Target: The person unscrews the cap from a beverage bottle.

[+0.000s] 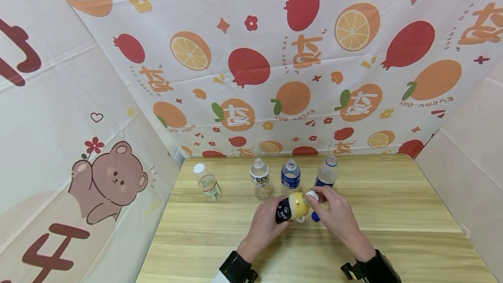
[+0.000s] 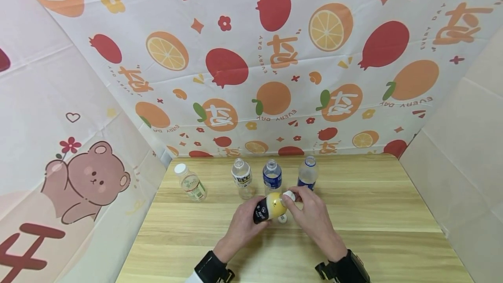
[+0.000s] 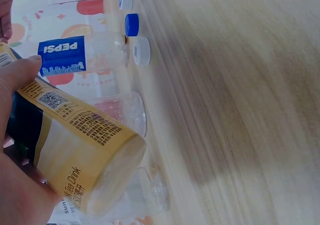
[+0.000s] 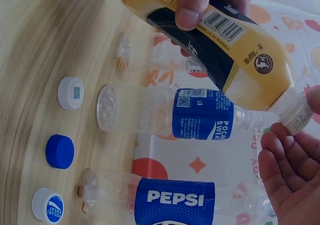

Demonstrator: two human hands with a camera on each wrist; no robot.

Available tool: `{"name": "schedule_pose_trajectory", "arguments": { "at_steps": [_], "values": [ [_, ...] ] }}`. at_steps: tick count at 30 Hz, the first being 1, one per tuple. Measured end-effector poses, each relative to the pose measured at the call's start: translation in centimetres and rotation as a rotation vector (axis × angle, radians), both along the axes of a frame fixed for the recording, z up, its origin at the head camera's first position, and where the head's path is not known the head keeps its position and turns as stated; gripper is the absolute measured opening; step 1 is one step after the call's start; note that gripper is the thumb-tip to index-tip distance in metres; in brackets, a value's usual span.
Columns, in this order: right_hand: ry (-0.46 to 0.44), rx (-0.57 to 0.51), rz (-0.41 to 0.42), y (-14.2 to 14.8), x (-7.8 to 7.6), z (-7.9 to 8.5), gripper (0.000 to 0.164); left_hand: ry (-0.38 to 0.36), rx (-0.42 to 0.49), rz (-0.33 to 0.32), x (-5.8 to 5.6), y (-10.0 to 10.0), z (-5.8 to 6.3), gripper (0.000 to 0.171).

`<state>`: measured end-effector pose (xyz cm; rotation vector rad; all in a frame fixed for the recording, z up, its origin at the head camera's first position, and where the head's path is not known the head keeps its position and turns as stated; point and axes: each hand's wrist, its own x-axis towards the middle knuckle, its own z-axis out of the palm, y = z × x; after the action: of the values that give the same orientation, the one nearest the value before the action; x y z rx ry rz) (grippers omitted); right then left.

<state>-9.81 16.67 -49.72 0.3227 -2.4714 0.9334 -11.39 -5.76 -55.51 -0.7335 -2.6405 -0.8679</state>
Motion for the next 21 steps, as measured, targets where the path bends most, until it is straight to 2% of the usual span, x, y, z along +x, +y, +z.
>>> {"name": "schedule_pose_trajectory", "arguments": {
  "at_steps": [6, 14, 21],
  "values": [
    [0.045, 0.003, 0.049, 0.08, -0.1, -0.03, 0.021, -0.069, 0.036, -0.038, -0.09, -0.11, -0.19, 0.071],
    [0.042, 0.004, 0.09, 0.24, -0.11, 0.1, 0.019, -0.165, 0.082, -0.092, -0.05, -0.42, -0.11, 0.069],
    [0.045, 0.025, 0.128, 0.42, -0.12, 0.17, 0.019, -0.307, 0.123, -0.129, -0.16, -0.61, 0.3, 0.068]
  ]
}}
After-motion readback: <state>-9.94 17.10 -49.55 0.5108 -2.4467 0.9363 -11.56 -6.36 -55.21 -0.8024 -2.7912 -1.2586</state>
